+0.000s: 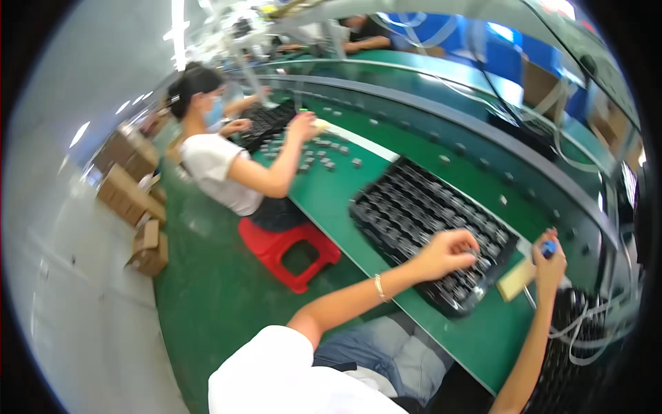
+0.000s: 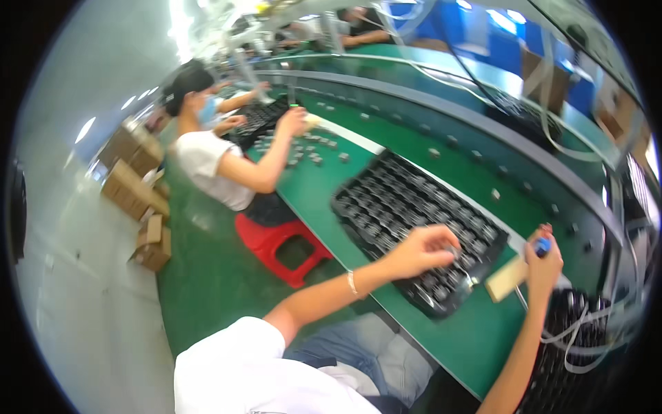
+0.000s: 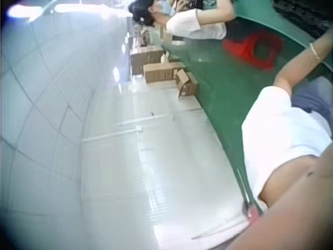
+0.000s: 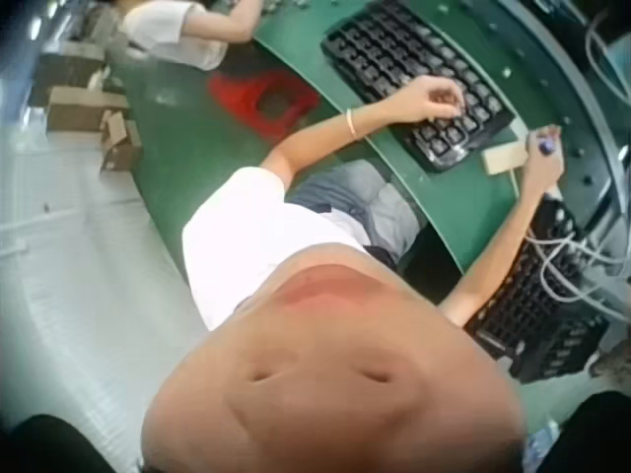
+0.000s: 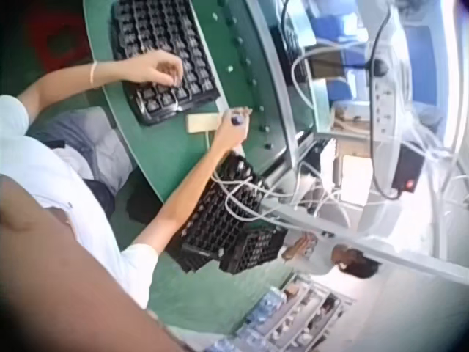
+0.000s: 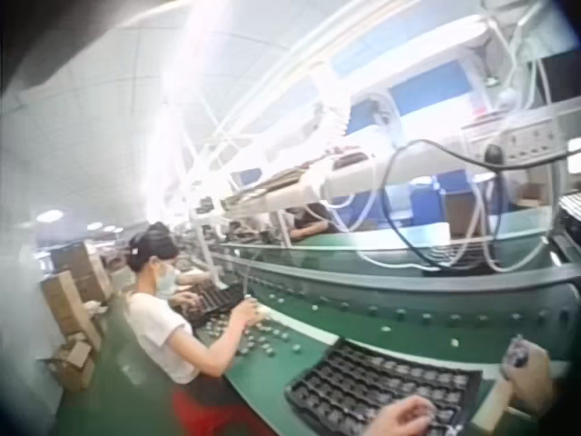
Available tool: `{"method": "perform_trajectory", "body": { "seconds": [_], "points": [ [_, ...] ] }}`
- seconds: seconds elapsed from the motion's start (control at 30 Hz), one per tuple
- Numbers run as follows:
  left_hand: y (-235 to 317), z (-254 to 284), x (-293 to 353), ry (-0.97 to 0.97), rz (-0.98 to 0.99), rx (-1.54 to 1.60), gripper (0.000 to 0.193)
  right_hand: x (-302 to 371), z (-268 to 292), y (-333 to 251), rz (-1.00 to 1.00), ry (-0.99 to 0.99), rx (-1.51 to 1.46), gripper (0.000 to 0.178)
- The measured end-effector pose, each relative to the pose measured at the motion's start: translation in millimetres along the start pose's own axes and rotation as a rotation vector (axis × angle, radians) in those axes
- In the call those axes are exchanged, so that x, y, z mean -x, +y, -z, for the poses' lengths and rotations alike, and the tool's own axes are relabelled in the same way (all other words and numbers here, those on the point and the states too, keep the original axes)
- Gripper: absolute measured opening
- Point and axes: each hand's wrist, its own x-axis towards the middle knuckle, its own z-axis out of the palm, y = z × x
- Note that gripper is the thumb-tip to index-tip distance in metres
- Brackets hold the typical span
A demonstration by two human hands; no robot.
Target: Assemble small electronic components into a plastic tray on an industrial assembly line.
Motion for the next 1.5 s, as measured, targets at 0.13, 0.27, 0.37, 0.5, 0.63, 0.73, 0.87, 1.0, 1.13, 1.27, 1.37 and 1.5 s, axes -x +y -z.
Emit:
{"method": "perform_trajectory", "body": {
  "seconds": [0.13,0.27,0.37,0.5,0.63,0.73,0.87,1.0,1.13,1.27,1.37,1.5],
  "points": [
    [-15.1,14.3,17.1,0.082,0.020,0.019,0.015,-43.1,-52.4,-13.4,-0.092,0.007,0.085,0.047],
    [-13.0,13.5,15.9,0.089,0.017,-0.015,0.015,-64.9,-71.3,5.1,-0.100,-0.067,0.170,0.045],
    [-12.9,11.6,8.9,0.076,-0.003,-0.020,0.015,-70.6,-72.6,19.0,-0.032,0.002,0.219,0.040],
    [-8.3,12.7,7.5,0.078,0.027,-0.060,0.017,-74.1,-68.2,16.4,0.087,0.046,0.339,0.034],
    [-10.8,14.4,6.6,0.091,0.001,-0.046,0.021,-69.8,-41.1,-27.3,-0.134,-0.281,0.049,0.032],
    [5.3,5.1,2.9,0.113,0.043,0.013,0.021,-26.7,-34.6,-49.8,-0.076,-0.282,-0.626,0.036],
    [21.8,-16.5,1.8,0.155,-0.045,-0.074,0.020,38.1,4.8,-139.5,-0.321,-0.493,-0.810,0.038],
    [29.1,-43.4,-4.6,0.104,-0.065,-0.097,0.020,63.2,12.1,-126.7,-0.400,-0.473,-0.987,0.036],
    [20.6,-47.9,-3.6,0.107,-0.052,-0.141,0.019,67.7,12.9,-118.4,-0.392,-0.471,-1.031,0.033],
    [18.0,-48.6,-1.7,0.114,-0.029,-0.135,0.017,71.0,12.7,-115.2,-0.404,-0.541,-1.022,0.031],
    [16.9,-48.8,-1.6,0.115,-0.041,-0.159,0.017,77.2,5.7,-120.1,-0.449,-0.493,-1.072,0.030],
    [16.1,-48.8,-5.0,0.074,0.008,-0.017,0.020,78.0,8.5,-117.9,-0.507,-0.489,-1.126,0.032]
  ]
}}
